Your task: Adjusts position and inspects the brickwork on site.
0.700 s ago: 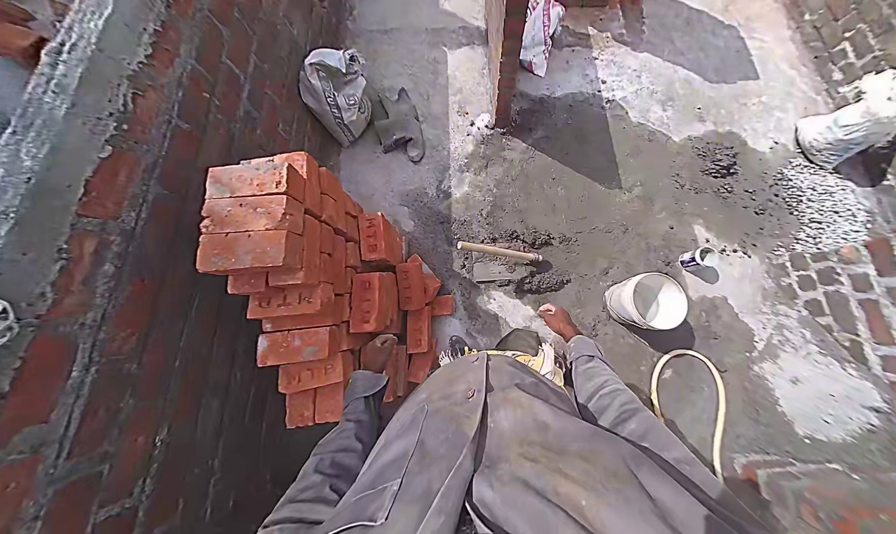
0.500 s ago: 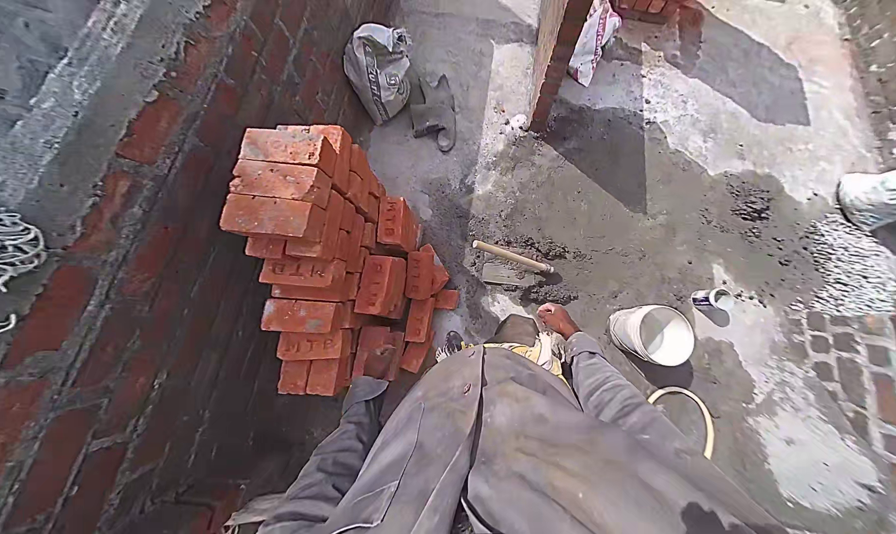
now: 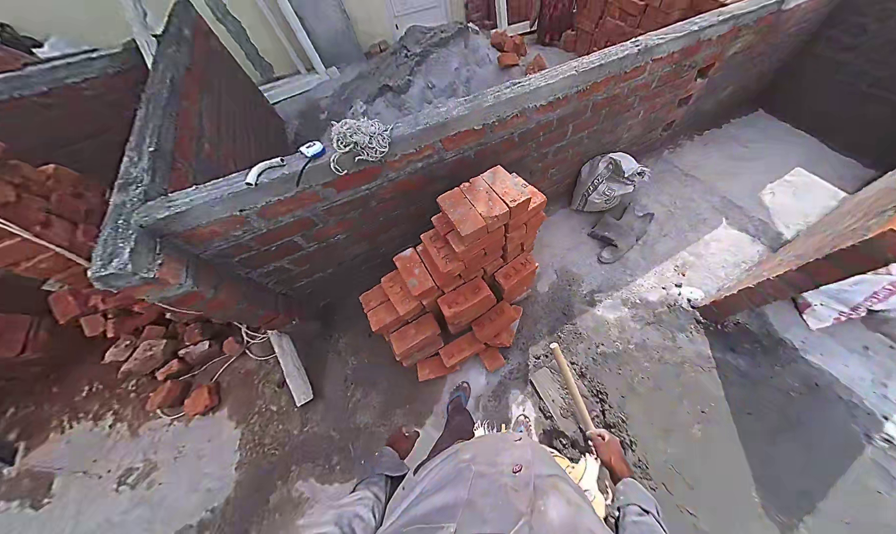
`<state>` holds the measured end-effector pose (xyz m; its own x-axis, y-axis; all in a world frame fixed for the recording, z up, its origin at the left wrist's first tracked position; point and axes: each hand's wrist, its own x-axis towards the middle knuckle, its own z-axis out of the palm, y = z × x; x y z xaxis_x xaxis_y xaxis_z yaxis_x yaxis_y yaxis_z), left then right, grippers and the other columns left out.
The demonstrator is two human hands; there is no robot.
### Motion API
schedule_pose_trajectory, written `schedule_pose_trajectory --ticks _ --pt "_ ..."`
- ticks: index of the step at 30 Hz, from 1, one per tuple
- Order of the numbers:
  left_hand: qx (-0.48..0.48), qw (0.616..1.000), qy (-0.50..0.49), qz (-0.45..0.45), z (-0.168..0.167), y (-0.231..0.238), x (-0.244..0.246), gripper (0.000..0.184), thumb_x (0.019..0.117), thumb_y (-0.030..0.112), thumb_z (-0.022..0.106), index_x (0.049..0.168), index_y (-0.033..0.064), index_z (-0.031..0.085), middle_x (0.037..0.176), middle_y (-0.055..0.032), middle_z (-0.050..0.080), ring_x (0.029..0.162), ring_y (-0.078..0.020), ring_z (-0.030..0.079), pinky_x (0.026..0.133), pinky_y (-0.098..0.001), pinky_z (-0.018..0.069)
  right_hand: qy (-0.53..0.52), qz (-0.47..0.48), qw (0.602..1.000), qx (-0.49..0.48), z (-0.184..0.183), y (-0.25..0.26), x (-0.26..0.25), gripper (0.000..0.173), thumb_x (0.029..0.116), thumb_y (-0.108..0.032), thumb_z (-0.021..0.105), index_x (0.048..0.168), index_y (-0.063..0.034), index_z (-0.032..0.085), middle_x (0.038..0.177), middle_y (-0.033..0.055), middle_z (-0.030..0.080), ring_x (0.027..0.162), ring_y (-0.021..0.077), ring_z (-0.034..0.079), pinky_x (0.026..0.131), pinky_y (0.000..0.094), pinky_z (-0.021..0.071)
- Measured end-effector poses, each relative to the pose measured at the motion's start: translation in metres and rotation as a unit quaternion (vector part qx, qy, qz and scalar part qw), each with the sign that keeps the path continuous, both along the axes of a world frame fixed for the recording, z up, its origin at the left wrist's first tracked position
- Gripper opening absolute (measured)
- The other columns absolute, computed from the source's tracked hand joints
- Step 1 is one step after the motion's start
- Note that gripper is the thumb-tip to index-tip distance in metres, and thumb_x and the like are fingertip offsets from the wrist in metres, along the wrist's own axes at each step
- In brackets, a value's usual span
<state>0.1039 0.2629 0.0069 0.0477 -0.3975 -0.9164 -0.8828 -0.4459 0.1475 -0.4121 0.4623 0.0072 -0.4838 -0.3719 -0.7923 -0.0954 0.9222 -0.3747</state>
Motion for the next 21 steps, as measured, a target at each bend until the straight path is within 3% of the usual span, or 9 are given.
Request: schedule_pose_trajectory --ticks 2,4,6,11,13,18,21 --pt "-0.022 0.998 0.030 0.049 -0.009 0.033 -0.012 0.043 0.1037 0.035 0.055 0.127 0.0011 0.066 0.125 -0.0242 0.067 0.120 -0.0376 0.064 0.105 -0.0562 0.0477 -0.012 0.056 0.998 0.023 -0.013 -0.004 -0.013 0.029 0.1033 -0.024 0.061 0.118 -0.0008 0.071 0.110 0.0221 0.072 0.103 0.0339 0.069 0.094 0.0537 0.0521" --pt "-0.037 0.996 0.045 0.071 -0.005 0.053 -0.024 0.041 0.1018 0.034 0.058 0.128 0.0039 0.067 0.125 -0.0218 0.068 0.121 -0.0355 0.064 0.107 -0.0556 0.0472 -0.021 0.117 0.992 0.047 -0.019 -0.011 -0.022 0.031 0.1036 -0.026 0.060 0.119 -0.0022 0.071 0.113 0.0219 0.072 0.107 0.0351 0.068 0.096 0.0552 0.0508" --pt "-0.047 0.994 0.051 0.089 0.004 0.066 -0.026 0.042 0.1021 0.034 0.057 0.130 0.0039 0.065 0.127 -0.0216 0.068 0.123 -0.0347 0.063 0.108 -0.0545 0.0462 -0.027 0.155 0.986 0.054 -0.022 -0.020 -0.023 0.030 0.1036 -0.026 0.060 0.118 -0.0017 0.071 0.109 0.0221 0.072 0.103 0.0350 0.068 0.093 0.0548 0.0509" --pt "-0.104 0.943 0.121 0.293 0.021 0.074 -0.023 0.038 0.1055 0.024 0.056 0.132 -0.0019 0.061 0.128 -0.0260 0.065 0.116 -0.0376 0.066 0.102 -0.0539 0.0510 -0.075 0.154 0.985 0.008 -0.008 -0.080 0.000 0.031 0.1048 -0.024 0.059 0.122 -0.0001 0.068 0.107 0.0200 0.071 0.093 0.0287 0.069 0.084 0.0480 0.0546" --pt "-0.120 0.923 0.146 0.334 0.038 0.067 -0.030 0.038 0.1056 0.024 0.056 0.133 -0.0007 0.061 0.128 -0.0248 0.065 0.114 -0.0369 0.067 0.099 -0.0537 0.0519 -0.109 0.146 0.983 -0.028 -0.004 -0.117 0.018 0.031 0.1056 -0.023 0.058 0.126 0.0004 0.064 0.109 0.0198 0.070 0.091 0.0270 0.069 0.081 0.0451 0.0565" --pt "-0.162 0.911 0.235 0.298 0.082 0.036 -0.054 0.039 0.1043 0.025 0.057 0.135 0.0009 0.061 0.129 -0.0223 0.065 0.117 -0.0333 0.066 0.104 -0.0497 0.0508 -0.182 0.246 0.941 -0.145 0.053 -0.216 0.092 0.031 0.1058 -0.023 0.057 0.127 -0.0008 0.065 0.118 0.0209 0.069 0.103 0.0316 0.070 0.087 0.0506 0.0573" --pt "-0.162 0.909 0.288 0.253 0.117 0.017 -0.066 0.043 0.1035 0.026 0.058 0.138 0.0013 0.058 0.128 -0.0222 0.066 0.115 -0.0323 0.066 0.104 -0.0486 0.0504 -0.218 0.331 0.893 -0.213 0.098 -0.257 0.147 0.031 0.1046 -0.020 0.058 0.127 -0.0007 0.065 0.121 0.0184 0.069 0.106 0.0273 0.069 0.092 0.0464 0.0569"
